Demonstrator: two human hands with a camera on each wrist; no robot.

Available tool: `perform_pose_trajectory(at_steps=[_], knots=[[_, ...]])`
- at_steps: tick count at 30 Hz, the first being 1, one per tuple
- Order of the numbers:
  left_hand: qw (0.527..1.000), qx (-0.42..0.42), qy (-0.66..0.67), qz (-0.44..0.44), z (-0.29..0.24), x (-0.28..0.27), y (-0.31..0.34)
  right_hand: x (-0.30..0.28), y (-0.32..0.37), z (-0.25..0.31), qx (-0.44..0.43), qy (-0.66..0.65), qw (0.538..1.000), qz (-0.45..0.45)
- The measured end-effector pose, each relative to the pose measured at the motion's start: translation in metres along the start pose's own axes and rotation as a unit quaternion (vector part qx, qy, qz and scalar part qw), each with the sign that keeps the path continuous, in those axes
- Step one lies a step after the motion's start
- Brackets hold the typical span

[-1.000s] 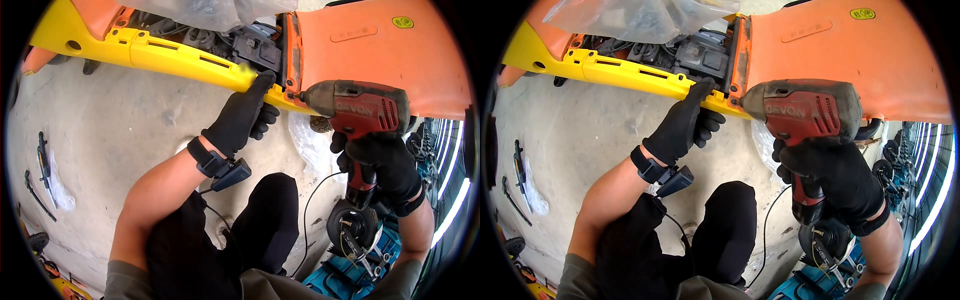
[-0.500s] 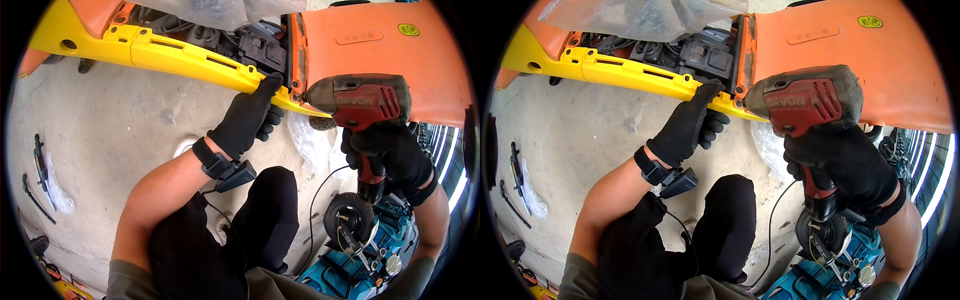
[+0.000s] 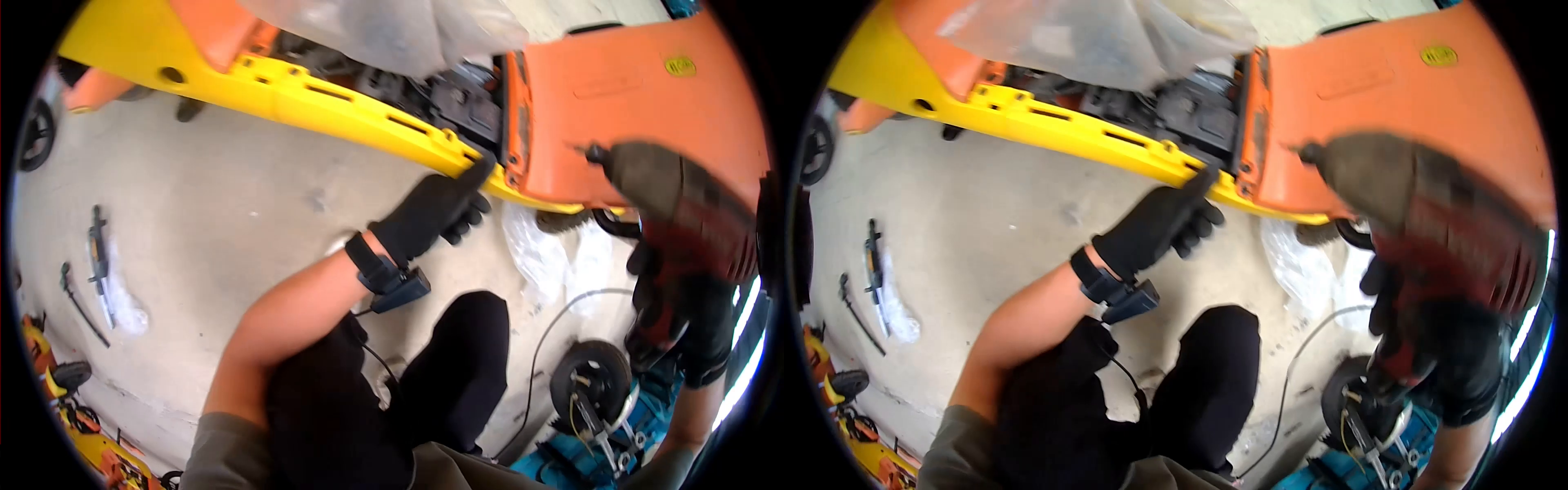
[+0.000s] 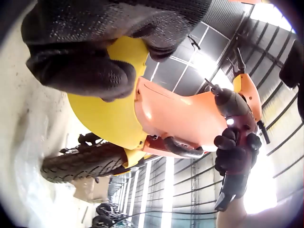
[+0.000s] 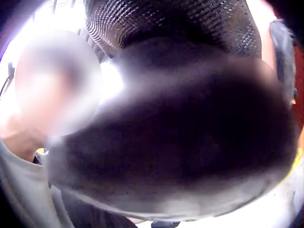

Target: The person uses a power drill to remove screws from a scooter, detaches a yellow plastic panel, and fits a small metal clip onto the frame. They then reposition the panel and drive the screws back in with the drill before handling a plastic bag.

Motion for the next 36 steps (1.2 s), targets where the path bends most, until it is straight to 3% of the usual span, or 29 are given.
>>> perform_pose_trajectory(at_steps=[2,4,8,12,18,21,25,29,32,36], knots=[[0.999,0.006,-0.031,0.039,0.002,-0.005,0.011,0.001,0.008,-0.035,-0.033,0.079,0.996,0.011],[0.997,0.061,0.020,0.039,0.016,-0.014,0.015,-0.020,0.023,-0.104,0.027,0.040,0.998,0.051],[0.994,0.107,0.001,0.032,0.023,-0.045,0.045,0.020,0.004,-0.184,0.020,0.015,0.999,0.042],[0.992,0.111,-0.060,0.005,0.013,-0.046,0.079,0.045,-0.017,-0.309,-0.074,-0.030,0.996,-0.033],[0.984,0.130,-0.094,-0.078,0.006,-0.029,0.114,0.073,-0.016,-0.408,0.043,-0.013,0.999,0.009],[0.972,0.108,-0.168,-0.121,0.000,-0.025,0.126,0.084,-0.018,-0.420,0.025,-0.017,0.999,0.027],[0.940,0.198,-0.207,-0.187,-0.022,-0.024,0.144,0.088,-0.019,-0.398,-0.007,0.041,0.999,0.024],[0.933,0.248,-0.162,-0.204,-0.065,-0.015,0.157,0.085,-0.019,-0.399,-0.021,0.075,0.996,0.034],[0.921,0.307,-0.159,-0.182,-0.097,0.000,0.157,0.088,-0.021,-0.404,-0.039,0.138,0.989,0.043],[0.905,0.310,-0.251,-0.148,-0.129,0.026,0.144,0.093,-0.022,-0.419,-0.056,0.221,0.973,0.044]])
Point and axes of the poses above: each hand's wrist, its own y-axis away from the middle knuckle, its own x-axis out of the palm, z = x × y, the point moved 3 cm from there along -y, towards the middle knuckle, and after that the axes turned 8 degrees about -x, right-handed, at the moved point
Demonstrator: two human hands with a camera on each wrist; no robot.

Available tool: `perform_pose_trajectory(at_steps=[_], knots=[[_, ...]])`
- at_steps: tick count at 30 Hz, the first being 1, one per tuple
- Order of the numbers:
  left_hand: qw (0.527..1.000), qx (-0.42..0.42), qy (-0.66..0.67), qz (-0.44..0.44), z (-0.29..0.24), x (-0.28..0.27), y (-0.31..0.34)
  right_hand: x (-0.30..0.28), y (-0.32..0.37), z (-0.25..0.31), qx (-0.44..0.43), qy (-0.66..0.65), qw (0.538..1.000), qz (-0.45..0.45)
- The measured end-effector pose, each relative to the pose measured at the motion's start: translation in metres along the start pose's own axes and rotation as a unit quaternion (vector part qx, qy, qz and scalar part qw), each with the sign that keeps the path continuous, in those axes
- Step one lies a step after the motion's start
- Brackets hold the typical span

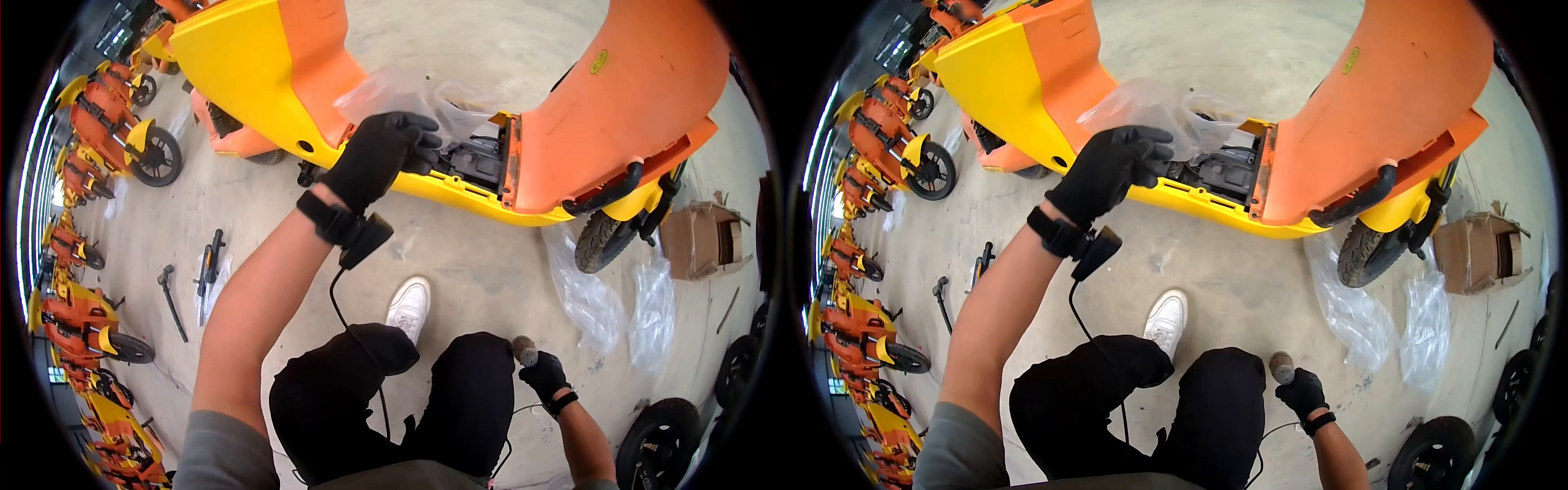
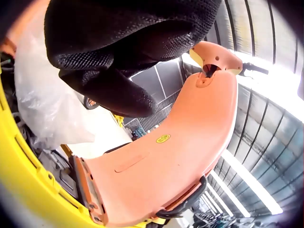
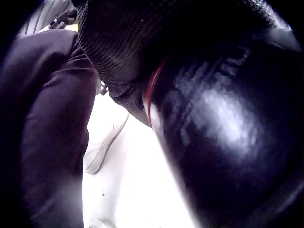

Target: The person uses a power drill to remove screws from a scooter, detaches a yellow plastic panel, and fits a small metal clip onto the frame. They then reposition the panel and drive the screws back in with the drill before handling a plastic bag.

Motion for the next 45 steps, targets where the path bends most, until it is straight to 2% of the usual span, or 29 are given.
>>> perform_pose_trajectory(at_steps=[1,6,7,8,9,10,11,12,13,16,22,23,25,26,27,28,29,30,32,36,38,40,41,42,44,45], knots=[[0.998,0.008,-0.054,-0.003,-0.013,0.007,-0.004,-0.001,0.001,0.004,-0.011,0.018,1.000,-0.009],[0.999,0.012,-0.037,0.017,-0.021,0.006,-0.080,0.002,0.006,0.003,0.001,-0.001,1.000,-0.024],[0.957,0.190,-0.218,0.034,-0.039,0.015,-0.082,0.006,0.005,-0.002,-0.014,-0.002,0.999,-0.040],[0.850,0.360,-0.382,0.050,-0.051,0.026,-0.078,0.007,0.004,-0.005,-0.028,-0.003,0.998,-0.058],[0.845,0.274,-0.456,0.058,-0.049,0.024,-0.076,0.007,0.004,-0.008,-0.025,-0.008,0.998,-0.064],[0.842,0.278,-0.458,0.065,-0.043,0.021,-0.087,0.001,0.006,0.001,-0.007,-0.009,0.999,-0.053],[0.936,0.206,-0.273,0.082,-0.029,0.010,-0.107,-0.002,0.007,0.006,0.011,-0.009,0.999,-0.041],[0.986,0.120,-0.075,0.093,-0.018,0.004,-0.121,-0.003,0.007,0.007,0.015,-0.014,0.999,-0.042],[0.977,-0.047,0.192,0.085,-0.024,0.017,-0.107,-0.003,0.006,0.008,0.019,-0.023,0.999,-0.036],[0.976,-0.067,0.198,0.055,-0.030,0.019,-0.106,0.001,0.005,0.001,0.023,-0.029,0.999,-0.033],[0.970,-0.084,0.219,0.071,-0.031,0.020,-0.108,-0.005,0.004,0.004,0.029,-0.043,0.998,-0.033],[0.970,-0.085,0.218,0.072,-0.029,0.021,-0.108,-0.005,0.004,0.004,0.030,-0.046,0.998,-0.035],[0.980,0.008,0.187,0.060,-0.028,0.023,-0.107,-0.005,0.001,0.002,0.028,-0.054,0.997,-0.039],[0.980,0.006,0.188,0.061,-0.026,0.014,-0.112,-0.004,0.001,0.001,0.025,-0.062,0.997,-0.043],[0.973,0.169,-0.136,0.074,-0.033,0.003,-0.117,-0.004,0.002,0.000,0.028,-0.063,0.997,-0.042],[0.838,0.311,-0.441,0.078,-0.035,0.005,-0.116,-0.004,0.002,0.000,0.037,-0.086,0.995,-0.028],[0.991,0.105,-0.044,0.074,-0.025,-0.004,-0.129,-0.003,0.002,-0.001,0.046,-0.110,0.993,-0.014],[0.991,0.105,-0.045,0.074,-0.024,-0.006,-0.134,-0.002,0.001,-0.002,0.046,-0.111,0.993,-0.013],[0.997,0.009,-0.076,-0.011,-0.038,-0.002,-0.126,0.001,-0.001,-0.004,0.046,-0.068,0.997,-0.013],[0.990,-0.019,-0.130,-0.051,-0.056,0.006,-0.117,0.003,0.001,-0.008,0.030,-0.080,0.996,-0.038],[0.967,-0.043,-0.219,-0.119,-0.065,0.007,-0.109,0.004,-0.001,-0.011,0.029,-0.109,0.992,-0.051],[0.961,-0.004,-0.246,-0.125,-0.070,-0.011,-0.105,-0.002,0.001,-0.003,0.031,-0.115,0.992,-0.044],[0.918,0.054,-0.365,-0.144,-0.079,-0.017,-0.101,-0.006,0.003,0.002,0.035,-0.118,0.992,-0.039],[0.921,0.032,-0.351,-0.167,-0.082,-0.029,-0.099,-0.009,0.004,0.007,0.034,-0.122,0.991,-0.038],[0.924,-0.020,-0.349,-0.154,-0.090,-0.038,-0.088,-0.014,0.007,0.013,0.065,-0.162,0.984,-0.031],[0.923,-0.019,-0.350,-0.156,-0.089,-0.042,-0.089,-0.008,0.005,0.006,0.049,-0.137,0.989,-0.041]])
Point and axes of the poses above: each hand's wrist, its own y-axis away from the middle knuckle, its own x-axis out of the palm, z = x × y, the point moved 3 cm from there along -y, towards the middle knuckle, and after that the axes turned 8 degrees about -x, right-handed, at the moved point
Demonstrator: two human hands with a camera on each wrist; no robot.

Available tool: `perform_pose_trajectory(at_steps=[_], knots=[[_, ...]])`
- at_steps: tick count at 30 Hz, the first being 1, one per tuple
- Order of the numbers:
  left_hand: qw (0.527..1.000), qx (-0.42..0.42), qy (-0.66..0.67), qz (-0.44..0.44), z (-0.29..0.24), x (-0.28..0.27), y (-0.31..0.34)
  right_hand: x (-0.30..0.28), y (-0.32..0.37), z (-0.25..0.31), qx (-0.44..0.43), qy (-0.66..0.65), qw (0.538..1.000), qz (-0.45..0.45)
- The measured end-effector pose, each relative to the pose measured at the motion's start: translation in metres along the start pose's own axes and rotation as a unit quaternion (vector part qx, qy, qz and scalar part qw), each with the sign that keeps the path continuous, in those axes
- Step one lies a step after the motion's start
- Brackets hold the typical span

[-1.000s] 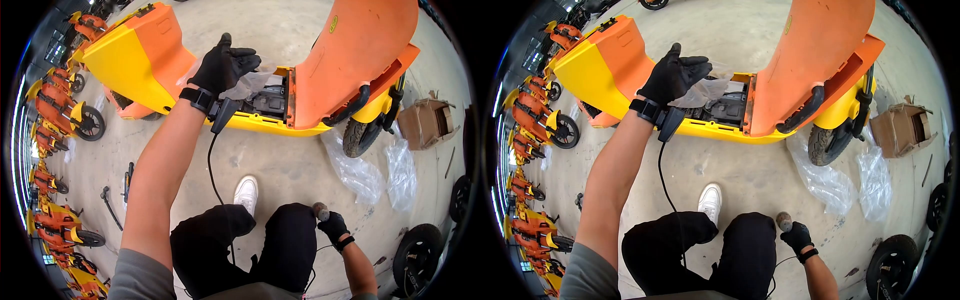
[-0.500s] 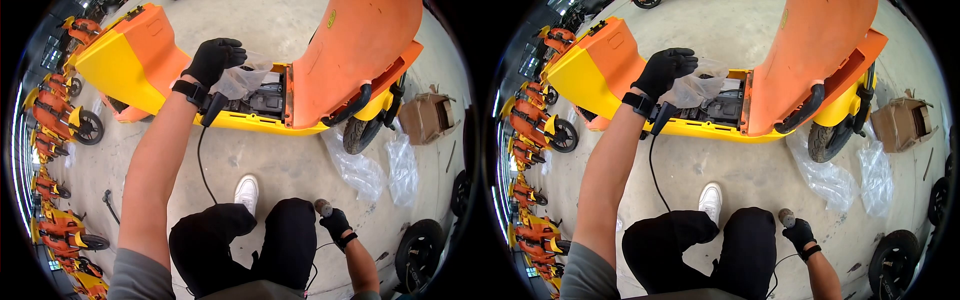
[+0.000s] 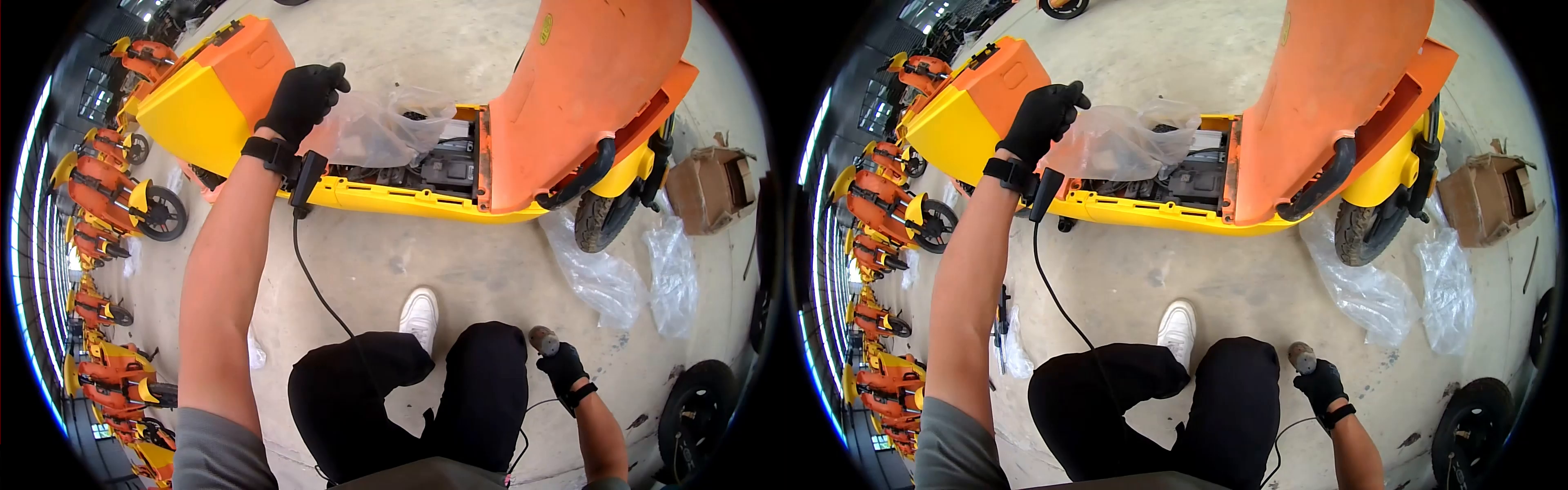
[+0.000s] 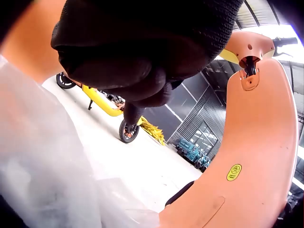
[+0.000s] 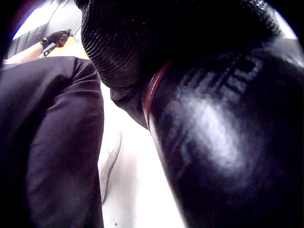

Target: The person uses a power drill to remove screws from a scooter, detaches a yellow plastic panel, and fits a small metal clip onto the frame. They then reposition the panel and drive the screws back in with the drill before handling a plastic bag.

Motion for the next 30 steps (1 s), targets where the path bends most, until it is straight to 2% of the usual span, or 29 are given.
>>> perform_pose_trajectory(at_steps=[2,3,5,6,10,12,16,19,21,25,27,28,29,30], knots=[[0.997,0.046,0.039,0.042,0.004,0.002,-0.002,0.004,-0.003,-0.011,-0.017,0.015,1.000,-0.012],[0.997,0.046,0.039,0.040,0.006,0.005,-0.005,0.004,-0.003,-0.013,-0.030,0.031,0.999,-0.024],[0.985,0.039,0.131,0.104,0.004,0.018,-0.001,0.001,-0.003,-0.006,-0.017,0.015,1.000,-0.012],[0.983,0.036,0.115,0.136,0.006,0.019,-0.004,0.000,-0.003,-0.004,-0.003,-0.001,1.000,-0.001],[0.993,0.012,0.061,0.099,-0.005,0.023,0.005,0.001,-0.002,-0.004,-0.010,-0.004,1.000,-0.007],[0.985,0.015,0.123,0.123,-0.004,0.024,0.004,0.002,-0.003,-0.008,-0.008,0.009,1.000,-0.013],[0.984,0.038,0.124,0.122,0.002,0.016,0.003,-0.003,0.002,0.003,-0.031,-0.005,0.999,-0.025],[0.983,0.043,0.138,0.113,0.006,0.002,0.002,-0.004,0.003,0.005,-0.001,-0.014,1.000,-0.010],[0.990,0.011,0.081,0.116,0.007,-0.004,0.006,-0.003,0.001,0.000,-0.006,-0.021,1.000,-0.014],[0.994,0.015,0.065,0.085,0.009,-0.001,0.004,0.000,-0.003,-0.010,-0.014,-0.011,1.000,-0.018],[0.999,0.032,0.019,-0.006,0.011,-0.008,-0.002,0.002,-0.004,-0.014,-0.007,-0.036,0.999,-0.016],[0.999,0.031,0.017,-0.006,0.022,-0.015,-0.011,0.002,-0.003,-0.013,-0.007,-0.037,0.999,-0.014],[0.990,0.085,-0.108,-0.045,0.036,-0.030,-0.024,0.001,-0.002,-0.011,-0.006,-0.036,0.999,-0.018],[0.960,0.138,-0.231,-0.083,0.041,-0.039,-0.031,0.000,-0.001,-0.009,-0.006,-0.036,0.999,-0.022]])
Point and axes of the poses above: each hand's wrist, its own y-axis away from the middle knuckle, its own x-axis out of the palm, z = x × y, the point moved 3 cm from there along -y, towards the middle knuckle, and after that the axes turned 8 degrees about -x, right-handed, at the moved point
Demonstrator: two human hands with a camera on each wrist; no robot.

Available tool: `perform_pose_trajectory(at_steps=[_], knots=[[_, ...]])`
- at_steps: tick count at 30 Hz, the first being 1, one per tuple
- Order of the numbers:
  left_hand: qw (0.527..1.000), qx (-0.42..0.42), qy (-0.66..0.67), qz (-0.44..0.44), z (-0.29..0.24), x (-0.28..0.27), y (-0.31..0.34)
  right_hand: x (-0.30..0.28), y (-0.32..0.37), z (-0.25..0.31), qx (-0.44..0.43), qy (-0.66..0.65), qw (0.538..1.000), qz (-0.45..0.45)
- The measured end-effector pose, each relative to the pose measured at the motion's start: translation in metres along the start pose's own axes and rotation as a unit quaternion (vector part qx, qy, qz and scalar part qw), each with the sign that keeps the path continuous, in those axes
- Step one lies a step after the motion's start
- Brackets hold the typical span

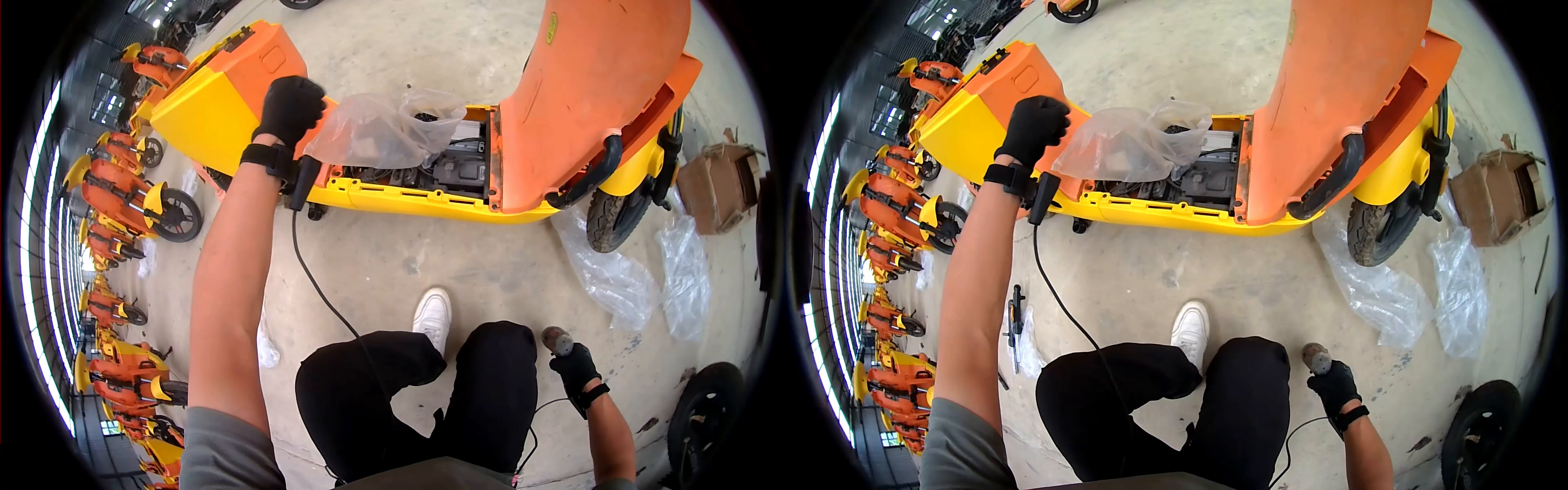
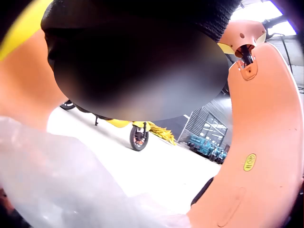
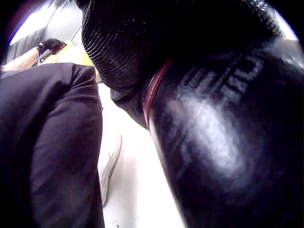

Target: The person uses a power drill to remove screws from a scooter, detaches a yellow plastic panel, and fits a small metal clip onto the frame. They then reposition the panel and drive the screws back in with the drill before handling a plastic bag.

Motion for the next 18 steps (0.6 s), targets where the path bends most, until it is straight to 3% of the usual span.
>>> perform_pose_trajectory(at_steps=[1,3,4,5,6,9,14,16,17,18], knots=[[0.996,-0.082,-0.022,0.004,0.004,-0.004,0.001,0.000,0.001,0.001,0.000,-0.003,1.000,0.000],[0.955,0.045,-0.276,0.099,0.039,-0.001,-0.010,0.000,0.001,0.001,0.017,0.007,1.000,0.002],[0.955,0.045,-0.277,0.099,0.031,-0.002,-0.003,0.001,0.001,-0.002,0.016,0.005,1.000,0.002],[0.988,-0.083,-0.042,0.124,0.022,-0.002,0.010,0.002,0.001,-0.006,0.003,0.009,1.000,-0.003],[0.948,-0.206,0.198,0.139,0.015,0.002,0.019,0.004,0.000,-0.008,-0.010,0.013,1.000,-0.007],[0.909,-0.233,0.309,0.153,0.004,0.016,0.023,0.003,0.000,-0.007,-0.001,0.002,1.000,-0.003],[0.930,-0.240,0.225,0.165,-0.016,0.007,0.024,0.003,0.000,-0.005,-0.009,0.005,1.000,-0.001],[0.959,-0.214,0.066,0.173,-0.008,0.013,0.015,0.004,0.000,-0.006,-0.016,0.012,1.000,-0.004],[0.959,-0.214,0.065,0.173,-0.005,0.018,0.014,0.004,0.000,-0.007,-0.015,0.012,1.000,-0.005],[0.971,-0.160,0.028,0.174,-0.003,0.022,0.013,0.004,0.000,-0.008,-0.014,0.011,1.000,-0.006]])
Point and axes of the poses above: each hand's wrist, its own y-axis away from the middle knuckle, its own x-axis out of the palm, z = x × y, the point moved 3 cm from there along -y, towards the middle knuckle, and after that the axes turned 8 degrees about -x, right-handed, at the moved point
